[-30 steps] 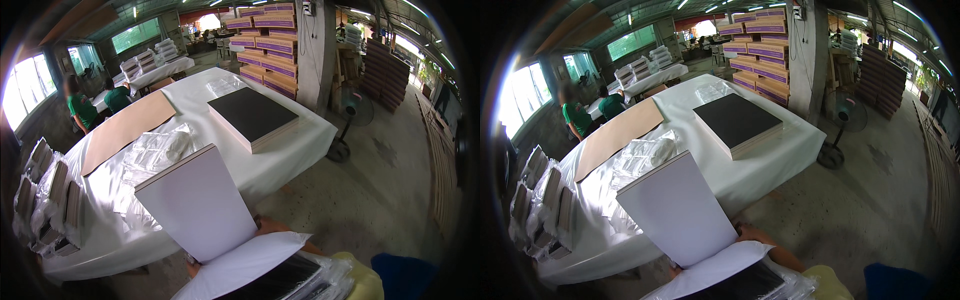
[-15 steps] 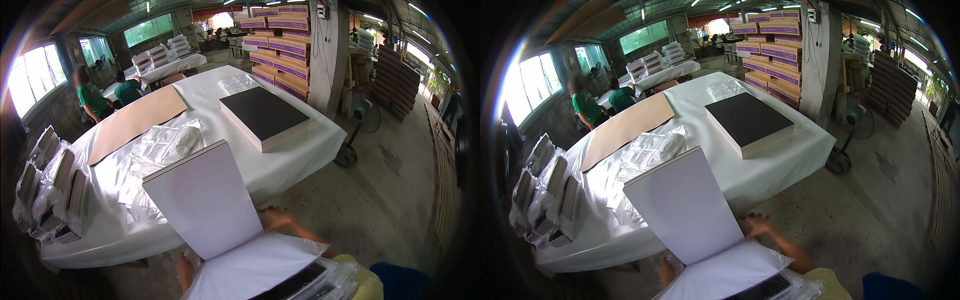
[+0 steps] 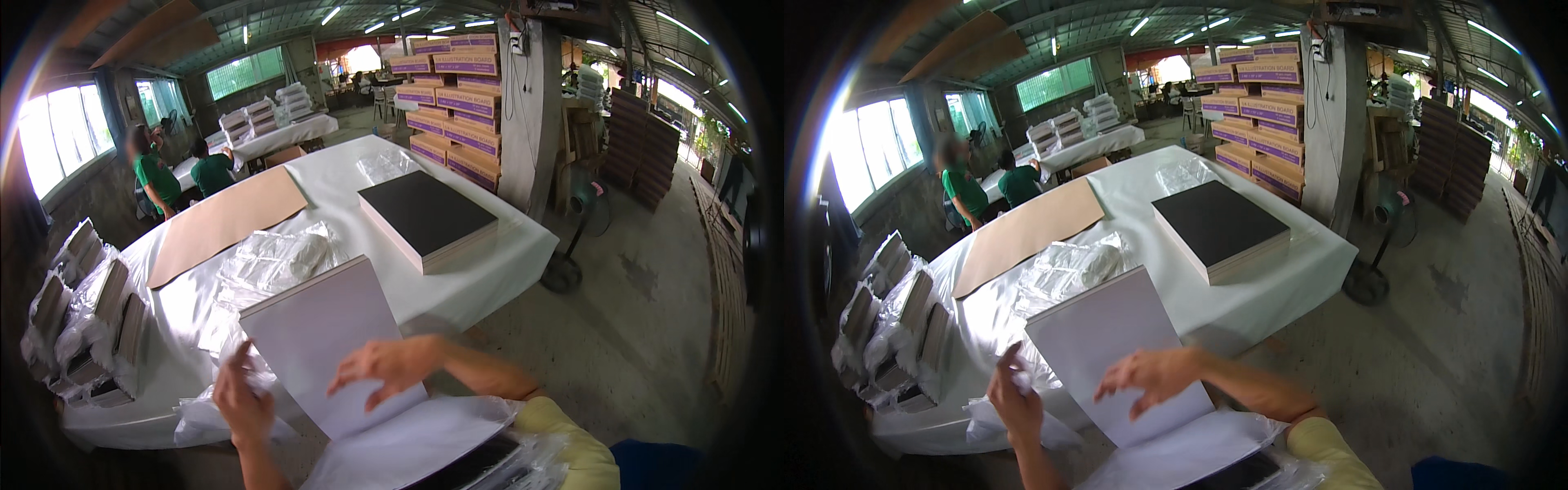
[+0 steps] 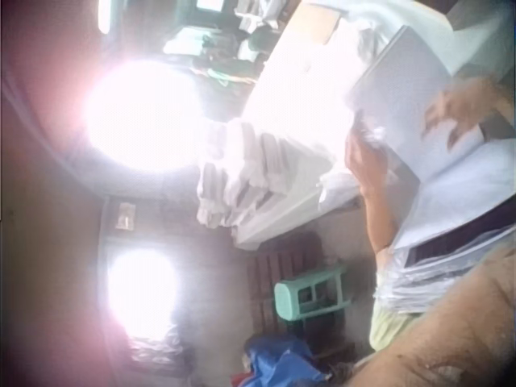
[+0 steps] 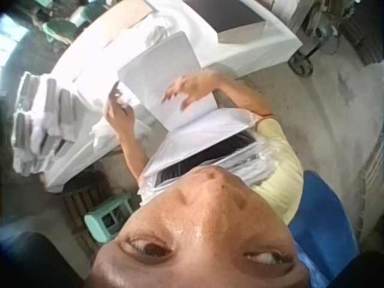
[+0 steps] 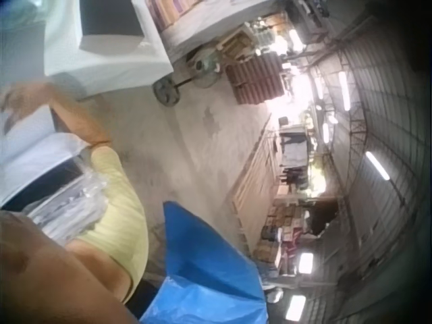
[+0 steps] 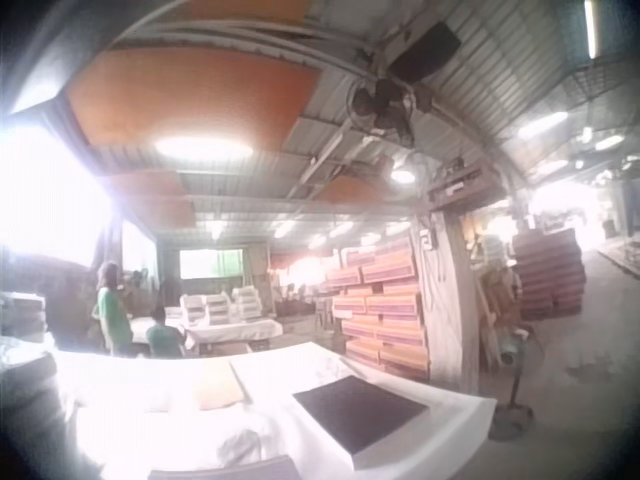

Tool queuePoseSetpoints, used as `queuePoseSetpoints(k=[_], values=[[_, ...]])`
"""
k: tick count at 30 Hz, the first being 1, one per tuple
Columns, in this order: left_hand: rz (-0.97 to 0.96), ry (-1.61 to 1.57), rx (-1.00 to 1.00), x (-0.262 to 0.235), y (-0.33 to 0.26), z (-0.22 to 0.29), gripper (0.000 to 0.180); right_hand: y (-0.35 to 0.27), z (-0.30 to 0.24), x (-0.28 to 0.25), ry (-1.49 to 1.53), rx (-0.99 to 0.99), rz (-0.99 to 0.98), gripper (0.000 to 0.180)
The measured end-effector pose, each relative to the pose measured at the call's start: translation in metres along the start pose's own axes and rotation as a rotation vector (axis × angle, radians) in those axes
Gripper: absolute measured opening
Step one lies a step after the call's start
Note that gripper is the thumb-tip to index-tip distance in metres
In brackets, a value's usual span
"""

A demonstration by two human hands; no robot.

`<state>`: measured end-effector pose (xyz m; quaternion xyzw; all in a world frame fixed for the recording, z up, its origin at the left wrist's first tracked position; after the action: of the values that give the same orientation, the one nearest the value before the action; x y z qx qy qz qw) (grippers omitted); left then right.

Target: The person wraps black panels with white sheets by hand and places them into plastic bags.

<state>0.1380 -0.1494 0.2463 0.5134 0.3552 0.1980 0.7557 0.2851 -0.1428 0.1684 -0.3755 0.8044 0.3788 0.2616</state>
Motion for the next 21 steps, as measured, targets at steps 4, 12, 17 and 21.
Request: queuePoseSetpoints(k=[4,12,17,21], values=[[-0.089,-0.376,0.22,0.009,0.0,0.059,0.041,-0.001,-0.044,0.043,0.038,-0.169,-0.203,0.058],[-0.398,-0.74,-0.105,0.006,0.008,0.069,0.023,-0.01,-0.092,-0.006,0.516,-0.184,-0.361,0.053],[-0.593,-1.036,-0.149,0.0,0.011,0.065,0.012,-0.033,-0.14,-0.025,0.328,-0.394,-0.318,0.065],[-0.847,-1.228,0.005,-0.001,0.021,0.069,0.027,-0.034,-0.142,-0.033,0.181,-0.474,-0.27,0.059]])
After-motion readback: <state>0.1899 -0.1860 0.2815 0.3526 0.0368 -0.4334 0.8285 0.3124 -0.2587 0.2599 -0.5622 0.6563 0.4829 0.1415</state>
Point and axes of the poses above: each hand's wrist, its own y-axis towards the middle knuckle, its own x-axis out of the palm, z = x × y, the point moved 8 cm from there along y, towards the middle knuckle, and after that the axes turned 12 degrees about z, right-handed, at the moved point
